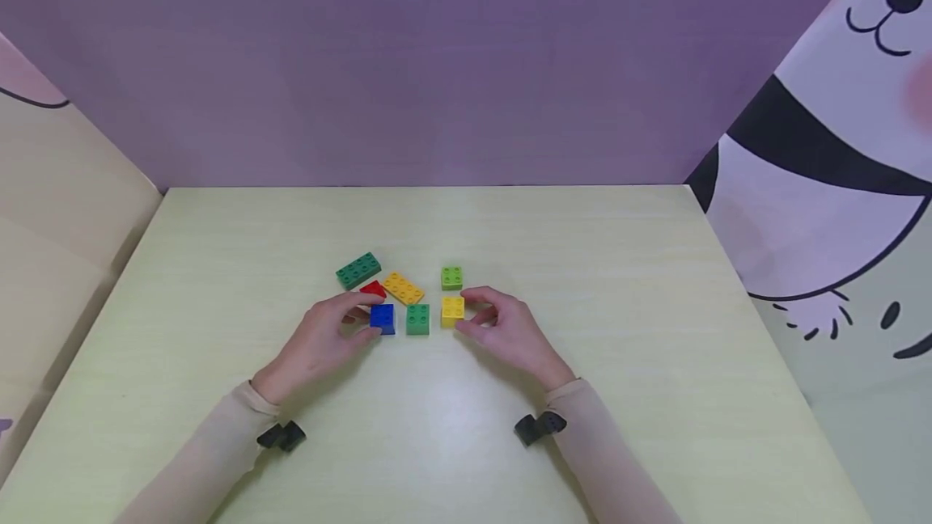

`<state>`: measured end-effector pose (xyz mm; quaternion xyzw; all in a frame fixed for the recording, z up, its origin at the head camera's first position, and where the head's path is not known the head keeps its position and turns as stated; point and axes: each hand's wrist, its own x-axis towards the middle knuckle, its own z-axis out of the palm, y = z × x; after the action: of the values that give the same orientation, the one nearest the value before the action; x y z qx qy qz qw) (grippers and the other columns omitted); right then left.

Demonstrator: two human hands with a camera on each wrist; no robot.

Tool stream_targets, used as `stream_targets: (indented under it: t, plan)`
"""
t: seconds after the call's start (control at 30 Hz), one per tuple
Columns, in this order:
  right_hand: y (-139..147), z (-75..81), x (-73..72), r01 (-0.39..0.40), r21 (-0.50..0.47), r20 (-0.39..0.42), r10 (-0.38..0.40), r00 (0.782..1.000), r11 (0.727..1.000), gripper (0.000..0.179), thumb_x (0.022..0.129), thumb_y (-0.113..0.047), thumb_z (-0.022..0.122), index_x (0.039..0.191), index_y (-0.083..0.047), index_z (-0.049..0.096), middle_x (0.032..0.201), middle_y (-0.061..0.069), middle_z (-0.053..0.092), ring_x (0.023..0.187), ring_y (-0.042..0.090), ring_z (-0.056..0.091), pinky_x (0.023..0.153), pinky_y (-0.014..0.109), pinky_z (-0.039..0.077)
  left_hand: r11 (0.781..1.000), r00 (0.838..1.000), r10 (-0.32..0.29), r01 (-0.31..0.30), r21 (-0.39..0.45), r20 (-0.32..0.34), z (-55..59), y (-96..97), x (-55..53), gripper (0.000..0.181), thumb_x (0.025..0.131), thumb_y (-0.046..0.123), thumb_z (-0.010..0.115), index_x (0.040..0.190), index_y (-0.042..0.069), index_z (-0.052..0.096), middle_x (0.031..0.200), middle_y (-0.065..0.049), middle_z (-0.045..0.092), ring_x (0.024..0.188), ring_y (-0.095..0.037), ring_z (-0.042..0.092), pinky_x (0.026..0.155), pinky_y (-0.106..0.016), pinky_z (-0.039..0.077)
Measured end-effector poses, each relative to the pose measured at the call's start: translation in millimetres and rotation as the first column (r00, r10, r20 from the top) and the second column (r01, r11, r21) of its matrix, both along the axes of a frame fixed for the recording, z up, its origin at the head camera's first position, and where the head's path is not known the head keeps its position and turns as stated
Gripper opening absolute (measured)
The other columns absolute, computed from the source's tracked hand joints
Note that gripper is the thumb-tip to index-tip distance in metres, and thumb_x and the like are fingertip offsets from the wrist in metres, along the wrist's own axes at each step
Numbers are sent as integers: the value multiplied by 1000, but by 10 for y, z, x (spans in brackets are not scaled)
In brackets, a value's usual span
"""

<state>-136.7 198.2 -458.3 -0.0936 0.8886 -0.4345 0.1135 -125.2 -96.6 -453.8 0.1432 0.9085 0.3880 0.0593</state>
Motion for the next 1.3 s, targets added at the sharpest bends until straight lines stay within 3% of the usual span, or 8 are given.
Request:
stream_targets:
  t: [0.37, 0.77, 0.93, 1.1, 1.3]
  plan:
    - [-16, -28, -24, -14, 18, -35, 14, 999, 1000, 44, 88, -26, 76, 130, -17, 63, 125, 5, 68, 91, 16, 65, 81, 30, 54, 1000, 1000, -4, 4, 15, -14, 1, 4, -6, 40, 88, 14, 75, 127, 17, 66, 118, 0, 69, 98, -15, 66, 92, -38, 55]
    - [-20, -34, -46, 5, 33, -14, -5, 1000, 999, 43, 88, -27, 76, 129, -20, 63, 124, 3, 68, 92, 17, 64, 83, 29, 54, 1000, 1000, -2, 2, 26, -5, 22, 20, -25, 39, 89, 15, 74, 127, 19, 66, 120, 0, 68, 100, -15, 65, 94, -37, 55]
    - [-14, -35, -44, 6, 30, -20, -5, 1000, 1000, 43, 88, -27, 76, 128, -19, 64, 124, 3, 68, 92, 17, 64, 83, 30, 53, 1000, 1000, -3, 3, 18, -8, 72, 14, -56, 39, 90, 18, 74, 128, 20, 65, 121, 0, 67, 103, -17, 65, 94, -37, 56]
    - [-9, -37, -44, 0, 36, -37, 1, 999, 999, 43, 88, -28, 76, 128, -18, 64, 123, 4, 69, 91, 16, 64, 82, 30, 54, 1000, 999, 13, -12, 18, -53, 155, -13, -126, 39, 91, 19, 73, 129, 20, 65, 118, 0, 68, 100, -17, 66, 91, -37, 56]
    - [-4, -59, -54, 6, 40, -47, -4, 999, 999, 42, 88, -28, 76, 128, -18, 64, 121, 3, 69, 91, 16, 64, 81, 29, 54, 998, 998, -28, 31, 53, -64, 259, 40, -188, 40, 91, 21, 73, 130, 18, 64, 123, -1, 66, 102, -21, 67, 88, -35, 57]
